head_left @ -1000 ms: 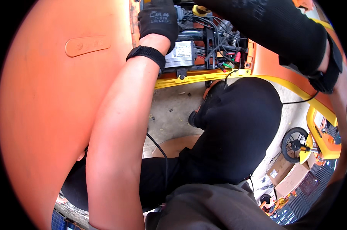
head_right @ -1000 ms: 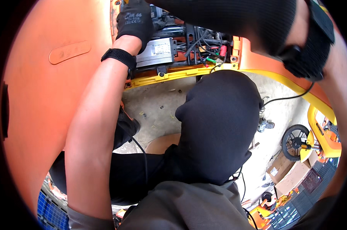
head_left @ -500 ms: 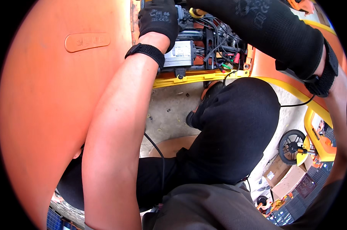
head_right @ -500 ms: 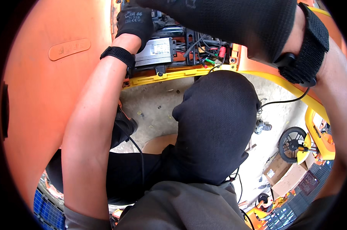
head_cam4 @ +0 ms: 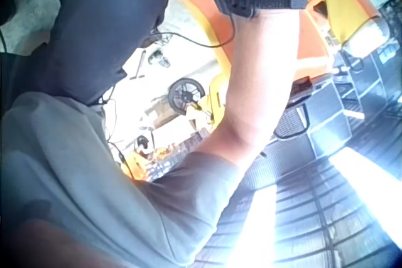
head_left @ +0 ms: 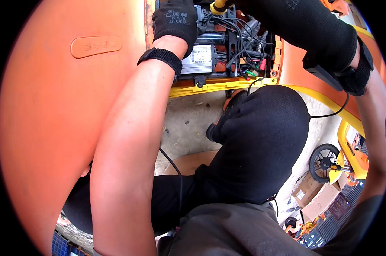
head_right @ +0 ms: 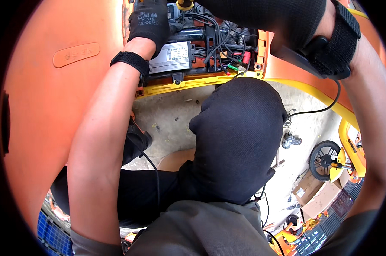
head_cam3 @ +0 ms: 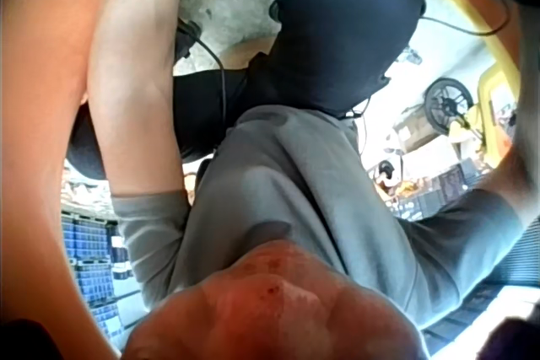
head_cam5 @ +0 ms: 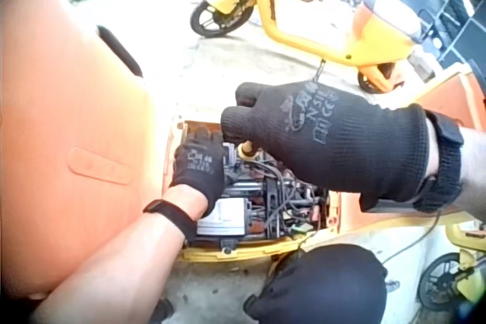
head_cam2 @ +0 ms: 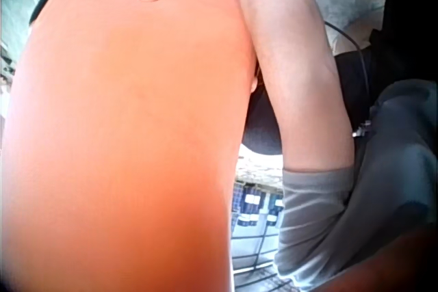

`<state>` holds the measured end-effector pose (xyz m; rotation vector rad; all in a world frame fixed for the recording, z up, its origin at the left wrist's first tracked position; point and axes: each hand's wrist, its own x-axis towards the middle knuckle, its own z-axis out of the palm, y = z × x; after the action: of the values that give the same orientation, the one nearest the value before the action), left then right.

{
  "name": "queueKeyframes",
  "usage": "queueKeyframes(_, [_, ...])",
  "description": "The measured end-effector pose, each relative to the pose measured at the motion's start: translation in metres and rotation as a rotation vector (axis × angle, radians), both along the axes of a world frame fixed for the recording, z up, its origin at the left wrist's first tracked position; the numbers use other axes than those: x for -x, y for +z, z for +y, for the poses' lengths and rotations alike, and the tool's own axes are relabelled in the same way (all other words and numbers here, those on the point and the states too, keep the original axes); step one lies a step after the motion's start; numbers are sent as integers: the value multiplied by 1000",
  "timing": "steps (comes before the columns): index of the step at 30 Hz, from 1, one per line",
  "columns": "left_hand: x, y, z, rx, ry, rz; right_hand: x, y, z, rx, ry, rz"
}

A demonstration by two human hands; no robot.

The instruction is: The person disconnects and reconnects electrical wires and terminals inside a motorcycle body using a wrench, a screwdriver, and by hand. They manipulate wire harnesses and connectors within the internal compartment.

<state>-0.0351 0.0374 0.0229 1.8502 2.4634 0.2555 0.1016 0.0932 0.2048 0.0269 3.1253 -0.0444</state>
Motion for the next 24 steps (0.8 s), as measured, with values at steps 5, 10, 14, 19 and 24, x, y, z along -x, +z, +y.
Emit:
queueKeyframes(5, [3,-9,1,-30,-27,22,0,-3,-1,-116,-299,-29])
queueKeyframes(10, [-4,-1,3,8,-13,-47,-2,3,1,47,-190,7])
queueKeyframes(14, [4,-11,0,-18,-11,35,-4,2,-1,100,25,100])
queueKeyframes(19, [0,-19,6,-53,20,15,3,-5,-6,-99,-322,-64])
queueKeyframes(24, [-3,-2,3,60,-5,54,-1,6,-19,22,-230,-42])
